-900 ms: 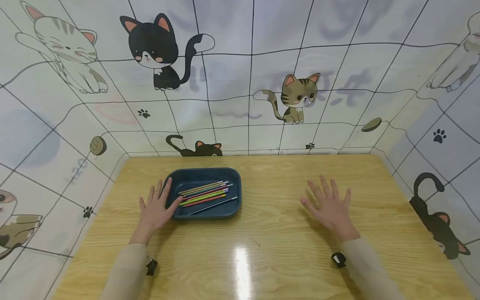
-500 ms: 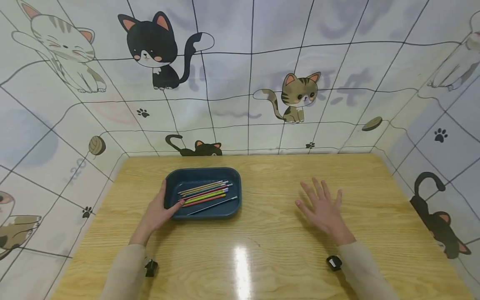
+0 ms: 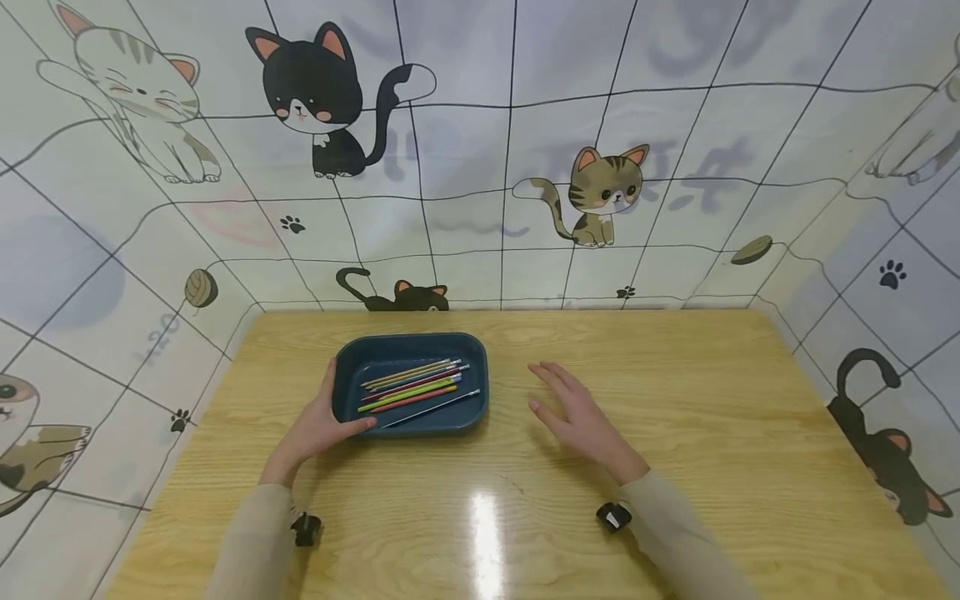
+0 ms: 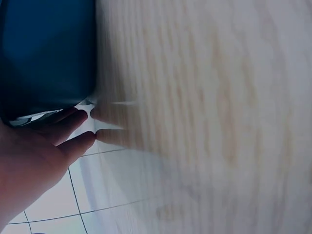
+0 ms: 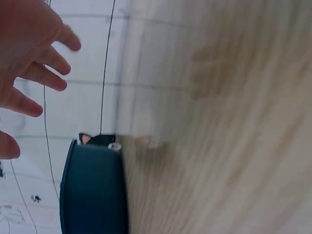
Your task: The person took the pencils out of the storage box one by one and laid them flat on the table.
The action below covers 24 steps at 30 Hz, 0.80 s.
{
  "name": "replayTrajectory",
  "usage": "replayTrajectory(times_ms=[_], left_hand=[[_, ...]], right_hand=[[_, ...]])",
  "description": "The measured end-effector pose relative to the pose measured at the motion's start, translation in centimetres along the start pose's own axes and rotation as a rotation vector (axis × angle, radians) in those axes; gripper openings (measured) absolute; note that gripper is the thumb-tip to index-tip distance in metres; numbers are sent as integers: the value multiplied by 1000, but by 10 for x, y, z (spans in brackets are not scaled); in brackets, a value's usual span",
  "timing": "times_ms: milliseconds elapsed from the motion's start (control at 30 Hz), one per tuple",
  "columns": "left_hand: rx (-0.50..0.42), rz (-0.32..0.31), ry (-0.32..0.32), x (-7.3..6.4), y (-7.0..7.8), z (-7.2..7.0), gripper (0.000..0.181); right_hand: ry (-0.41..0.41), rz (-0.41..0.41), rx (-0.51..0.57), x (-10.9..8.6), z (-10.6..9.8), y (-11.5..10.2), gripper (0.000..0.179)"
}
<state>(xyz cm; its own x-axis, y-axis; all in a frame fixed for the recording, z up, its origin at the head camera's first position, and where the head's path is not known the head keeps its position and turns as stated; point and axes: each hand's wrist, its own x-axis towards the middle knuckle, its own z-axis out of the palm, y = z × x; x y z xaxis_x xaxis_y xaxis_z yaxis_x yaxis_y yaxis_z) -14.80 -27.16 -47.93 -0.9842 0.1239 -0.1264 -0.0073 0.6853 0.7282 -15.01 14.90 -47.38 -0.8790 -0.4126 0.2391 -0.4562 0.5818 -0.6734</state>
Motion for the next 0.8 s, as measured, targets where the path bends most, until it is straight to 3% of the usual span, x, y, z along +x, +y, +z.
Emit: replayTrajectory(times_ms=[200,467,633,800], left_hand=[[-66,16,-34,2,1,4,125],[-119,38,-55,7,7,15,125],[-127,45,-27,6,4,14,125],[-130,50,-22,3,3,11,125]], right_hand=[[22,-183,96,21,17,-14,43],[40,-432,135,42,35,-23,30],[-48,-477,122,53,48,-29,28],[-161,-449,-15,59,60,-36,30]])
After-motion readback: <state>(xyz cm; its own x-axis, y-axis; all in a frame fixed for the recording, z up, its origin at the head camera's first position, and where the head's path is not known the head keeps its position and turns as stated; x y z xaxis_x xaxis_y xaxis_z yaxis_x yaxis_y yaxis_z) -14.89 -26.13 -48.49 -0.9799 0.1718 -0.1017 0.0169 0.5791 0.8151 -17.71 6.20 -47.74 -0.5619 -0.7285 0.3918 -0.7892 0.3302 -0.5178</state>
